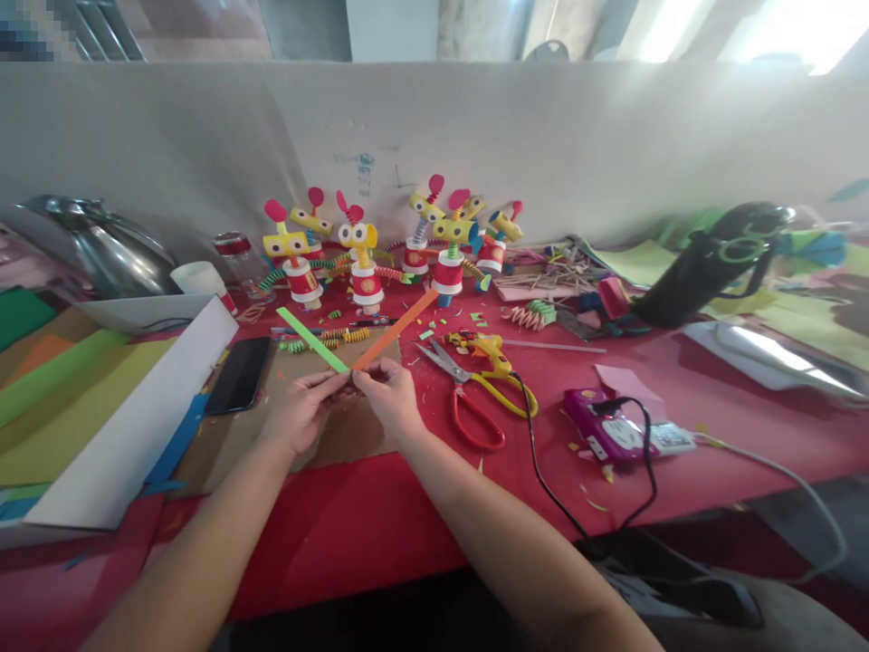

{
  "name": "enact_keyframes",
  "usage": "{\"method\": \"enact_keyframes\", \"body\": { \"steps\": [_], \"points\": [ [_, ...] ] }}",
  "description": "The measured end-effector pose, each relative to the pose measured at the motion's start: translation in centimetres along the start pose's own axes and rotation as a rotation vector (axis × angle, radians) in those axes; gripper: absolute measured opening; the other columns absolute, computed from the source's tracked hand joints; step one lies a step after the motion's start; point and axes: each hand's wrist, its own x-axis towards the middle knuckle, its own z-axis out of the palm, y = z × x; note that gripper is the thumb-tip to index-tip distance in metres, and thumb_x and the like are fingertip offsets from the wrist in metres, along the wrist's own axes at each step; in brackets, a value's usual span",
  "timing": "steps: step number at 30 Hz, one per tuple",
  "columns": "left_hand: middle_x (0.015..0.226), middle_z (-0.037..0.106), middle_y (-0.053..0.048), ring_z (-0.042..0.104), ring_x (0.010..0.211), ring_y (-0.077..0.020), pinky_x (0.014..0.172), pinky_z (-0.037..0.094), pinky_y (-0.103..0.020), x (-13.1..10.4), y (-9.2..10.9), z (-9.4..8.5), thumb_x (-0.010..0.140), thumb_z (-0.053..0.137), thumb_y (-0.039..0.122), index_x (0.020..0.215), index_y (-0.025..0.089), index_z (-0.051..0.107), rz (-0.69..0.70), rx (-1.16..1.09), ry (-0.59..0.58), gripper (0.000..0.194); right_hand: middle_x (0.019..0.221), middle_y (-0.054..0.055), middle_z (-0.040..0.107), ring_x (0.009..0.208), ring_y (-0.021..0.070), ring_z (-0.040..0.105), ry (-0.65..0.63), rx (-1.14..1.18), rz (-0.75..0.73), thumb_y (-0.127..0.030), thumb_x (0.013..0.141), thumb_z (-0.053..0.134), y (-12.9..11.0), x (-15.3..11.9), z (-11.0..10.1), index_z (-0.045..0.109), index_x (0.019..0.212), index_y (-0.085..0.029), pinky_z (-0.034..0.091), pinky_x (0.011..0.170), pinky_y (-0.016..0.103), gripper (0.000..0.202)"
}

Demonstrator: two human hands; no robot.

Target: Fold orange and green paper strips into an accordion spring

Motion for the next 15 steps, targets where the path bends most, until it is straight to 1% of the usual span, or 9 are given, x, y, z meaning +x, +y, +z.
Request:
{"method": "enact_keyframes", "body": {
  "steps": [2, 5, 11, 13, 15],
  "points": [
    [0.071, 0.073, -0.007, 0.062, 0.064, -0.0133, 0.066, 0.045, -0.024, 0.0, 0.0, 0.0, 0.06, 0.081, 0.029, 0.077, 0.013, 0.076, -0.01, -0.028, 0.004, 0.024, 0.062, -0.001, 0.062, 0.058, 0.0115, 0.059, 0.006, 0.049, 0.026, -0.028, 0.066, 0.071, 0.3, 0.1, -0.1, 0.062, 0.066, -0.016, 0.047, 0.062, 0.025, 0.015],
    [0.067, 0.072, -0.007, 0.063, 0.062, -0.0138, 0.063, 0.045, -0.024, 0.1, -0.1, 0.0, 0.06, 0.079, 0.03, 0.075, 0.013, 0.076, -0.017, -0.025, 0.037, 0.023, 0.063, -0.001, 0.063, 0.059, 0.012, 0.059, -0.006, 0.078, 0.033, -0.029, 0.065, 0.072, 0.6, 0.1, -0.1, 0.061, 0.065, -0.017, 0.049, 0.063, 0.026, 0.017],
    [0.056, 0.067, -0.004, 0.061, 0.055, -0.013, 0.057, 0.045, -0.024, 0.2, -0.3, 0.5, 0.052, 0.08, 0.028, 0.061, 0.013, 0.071, 0.019, -0.041, 0.175, 0.02, 0.067, 0.0, 0.064, 0.064, 0.0142, 0.06, -0.021, -0.031, -0.078, -0.03, 0.069, 0.071, 1.2, -0.1, 0.2, 0.067, 0.072, -0.018, 0.049, 0.063, 0.027, 0.013],
    [0.055, 0.066, -0.003, 0.06, 0.053, -0.0121, 0.056, 0.046, -0.023, 0.3, -0.1, 0.6, 0.051, 0.079, 0.026, 0.059, 0.013, 0.07, 0.015, -0.054, 0.211, 0.018, 0.069, 0.001, 0.066, 0.066, 0.0144, 0.061, -0.027, -0.048, -0.085, -0.029, 0.069, 0.072, 1.1, -0.1, 0.0, 0.069, 0.072, -0.018, 0.049, 0.065, 0.027, 0.012],
    [0.054, 0.065, -0.002, 0.06, 0.052, -0.011, 0.055, 0.046, -0.022, 0.3, 0.2, 0.5, 0.05, 0.078, 0.024, 0.058, 0.013, 0.069, 0.002, -0.069, 0.245, 0.016, 0.072, 0.001, 0.067, 0.068, 0.0142, 0.062, -0.078, -0.034, -0.055, -0.027, 0.067, 0.072, 0.7, 0.1, -0.3, 0.07, 0.073, -0.019, 0.049, 0.068, 0.027, 0.01]
  ]
}}
